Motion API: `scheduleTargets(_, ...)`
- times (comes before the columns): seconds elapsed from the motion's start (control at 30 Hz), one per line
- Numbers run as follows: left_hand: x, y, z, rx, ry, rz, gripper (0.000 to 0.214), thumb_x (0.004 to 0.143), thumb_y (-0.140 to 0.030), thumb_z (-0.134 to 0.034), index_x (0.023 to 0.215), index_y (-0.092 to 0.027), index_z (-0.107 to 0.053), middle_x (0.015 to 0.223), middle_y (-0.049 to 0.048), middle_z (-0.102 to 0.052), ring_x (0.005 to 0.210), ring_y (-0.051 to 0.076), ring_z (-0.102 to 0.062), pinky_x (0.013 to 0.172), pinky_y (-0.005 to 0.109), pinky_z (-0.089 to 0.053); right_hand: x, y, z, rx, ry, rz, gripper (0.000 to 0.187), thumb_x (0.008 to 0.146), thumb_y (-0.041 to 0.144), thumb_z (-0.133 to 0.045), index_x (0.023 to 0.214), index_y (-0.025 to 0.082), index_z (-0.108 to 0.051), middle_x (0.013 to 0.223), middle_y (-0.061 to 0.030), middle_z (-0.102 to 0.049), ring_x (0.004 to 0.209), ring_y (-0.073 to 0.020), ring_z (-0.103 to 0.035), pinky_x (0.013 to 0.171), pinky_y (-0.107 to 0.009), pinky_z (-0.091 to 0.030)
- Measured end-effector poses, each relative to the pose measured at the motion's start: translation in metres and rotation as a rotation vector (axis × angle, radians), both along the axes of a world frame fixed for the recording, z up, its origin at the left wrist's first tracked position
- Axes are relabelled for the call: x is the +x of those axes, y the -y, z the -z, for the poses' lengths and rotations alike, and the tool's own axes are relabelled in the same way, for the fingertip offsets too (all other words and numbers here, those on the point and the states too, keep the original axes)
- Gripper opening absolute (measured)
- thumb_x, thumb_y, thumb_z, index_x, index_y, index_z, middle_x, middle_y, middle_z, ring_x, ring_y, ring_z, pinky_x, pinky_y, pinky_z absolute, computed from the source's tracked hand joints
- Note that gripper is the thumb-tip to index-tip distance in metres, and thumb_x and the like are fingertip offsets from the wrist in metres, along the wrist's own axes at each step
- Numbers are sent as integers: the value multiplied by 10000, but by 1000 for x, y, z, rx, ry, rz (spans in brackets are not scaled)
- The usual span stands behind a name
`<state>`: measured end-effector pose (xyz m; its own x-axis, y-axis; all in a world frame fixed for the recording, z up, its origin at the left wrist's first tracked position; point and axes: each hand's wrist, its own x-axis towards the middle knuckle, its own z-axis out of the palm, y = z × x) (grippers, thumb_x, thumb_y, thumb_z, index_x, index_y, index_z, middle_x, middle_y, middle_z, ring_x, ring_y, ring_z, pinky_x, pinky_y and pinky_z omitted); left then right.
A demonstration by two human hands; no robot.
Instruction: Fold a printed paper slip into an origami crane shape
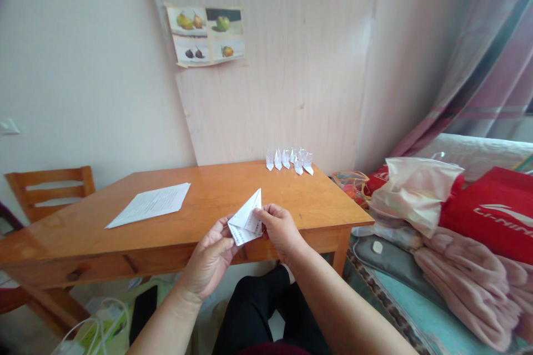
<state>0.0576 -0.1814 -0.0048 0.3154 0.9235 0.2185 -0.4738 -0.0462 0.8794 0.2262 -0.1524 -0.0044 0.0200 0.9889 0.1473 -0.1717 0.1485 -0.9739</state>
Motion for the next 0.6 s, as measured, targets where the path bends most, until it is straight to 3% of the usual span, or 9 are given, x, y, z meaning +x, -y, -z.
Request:
scheduleTargets(0.23,1,0,2,29,-33,-60,459,816,-250,-734,1250,-207,-590,1195,88,-690,1167,248,-616,1028,383,-453,-5,5,0,115,92,5,384,792,564,-669,713,210,-544,576,40,-493,522,-112,-415,505,-246,-337)
scheduleTargets(0.6,-3,-7,7,-51,-68,-271,368,784,-284,-770,1106,-183,-622,1064,48,-716,902,159,-645,754,247,-466,-8,17,-6,132,175,-115,430,857,604,-619,726,201,-548,623,30,-542,557,-111,-477,534,-242,-362)
